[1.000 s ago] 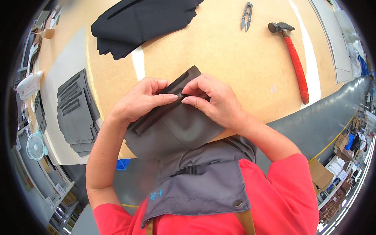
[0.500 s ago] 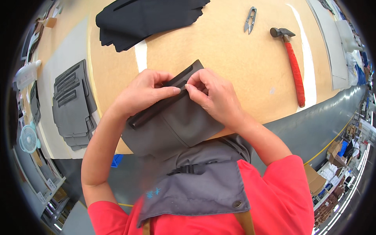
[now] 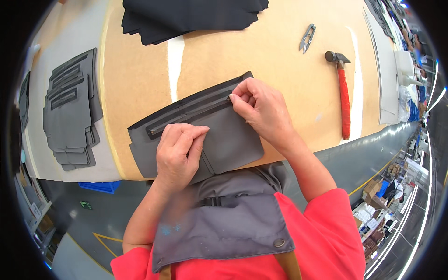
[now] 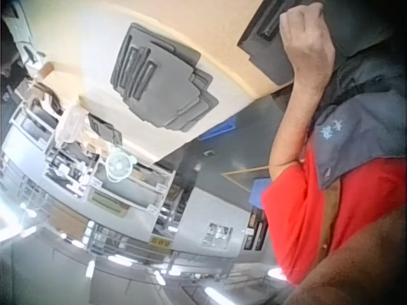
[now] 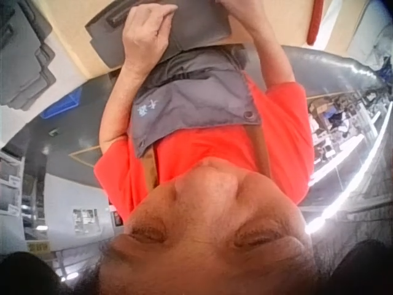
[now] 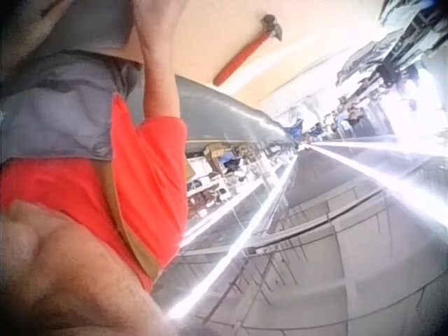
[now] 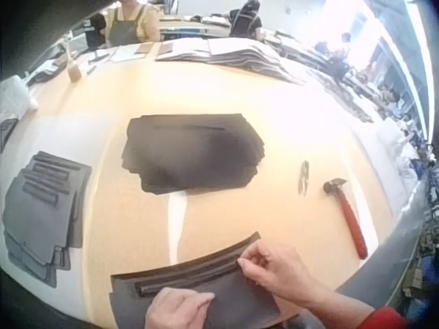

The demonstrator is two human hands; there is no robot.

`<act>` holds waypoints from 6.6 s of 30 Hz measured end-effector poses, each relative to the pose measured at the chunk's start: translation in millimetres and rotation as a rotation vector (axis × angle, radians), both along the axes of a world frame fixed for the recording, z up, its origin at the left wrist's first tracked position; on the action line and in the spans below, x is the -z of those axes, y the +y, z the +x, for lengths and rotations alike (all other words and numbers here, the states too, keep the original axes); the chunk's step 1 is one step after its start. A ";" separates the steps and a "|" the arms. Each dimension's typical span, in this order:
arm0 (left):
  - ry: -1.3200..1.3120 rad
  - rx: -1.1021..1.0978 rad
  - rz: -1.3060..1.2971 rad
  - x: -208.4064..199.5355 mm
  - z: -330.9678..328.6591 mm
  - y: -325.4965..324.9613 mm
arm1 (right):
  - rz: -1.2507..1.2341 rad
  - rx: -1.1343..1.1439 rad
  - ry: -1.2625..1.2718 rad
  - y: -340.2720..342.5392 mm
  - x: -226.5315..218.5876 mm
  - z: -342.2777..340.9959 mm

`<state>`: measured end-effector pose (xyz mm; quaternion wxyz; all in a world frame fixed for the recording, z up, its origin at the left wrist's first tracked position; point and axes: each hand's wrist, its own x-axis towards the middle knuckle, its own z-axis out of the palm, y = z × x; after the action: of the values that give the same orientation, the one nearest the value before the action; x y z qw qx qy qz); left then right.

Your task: Assembling a leather component by attaching a zipper strip and using a hammer to secure a reinforcement strip.

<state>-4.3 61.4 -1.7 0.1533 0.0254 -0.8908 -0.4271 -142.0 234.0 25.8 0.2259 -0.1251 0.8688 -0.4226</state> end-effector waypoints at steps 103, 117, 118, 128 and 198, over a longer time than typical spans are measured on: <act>-0.584 -0.263 0.335 -29.3 -29.6 -75.9 | -0.160 -0.841 0.827 -45.6 31.5 2.8; -0.646 -0.236 0.323 -36.0 -35.6 -78.0 | -0.129 -0.887 0.943 -45.9 33.4 4.6; -0.646 -0.236 0.321 -36.7 -36.3 -76.9 | -0.122 -0.888 0.965 -46.1 33.8 4.6; -0.646 -0.202 0.256 -31.4 -40.1 -78.3 | -0.128 -0.869 1.008 -46.6 34.7 6.6; 0.008 -0.039 -0.587 0.8 18.4 -48.1 | -0.177 -0.530 0.517 -26.2 20.8 24.5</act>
<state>14.1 13.3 -2.5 0.1659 -0.0047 -0.9749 -0.1484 -117.5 207.8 4.9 0.0889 -0.4672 0.7947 -0.3772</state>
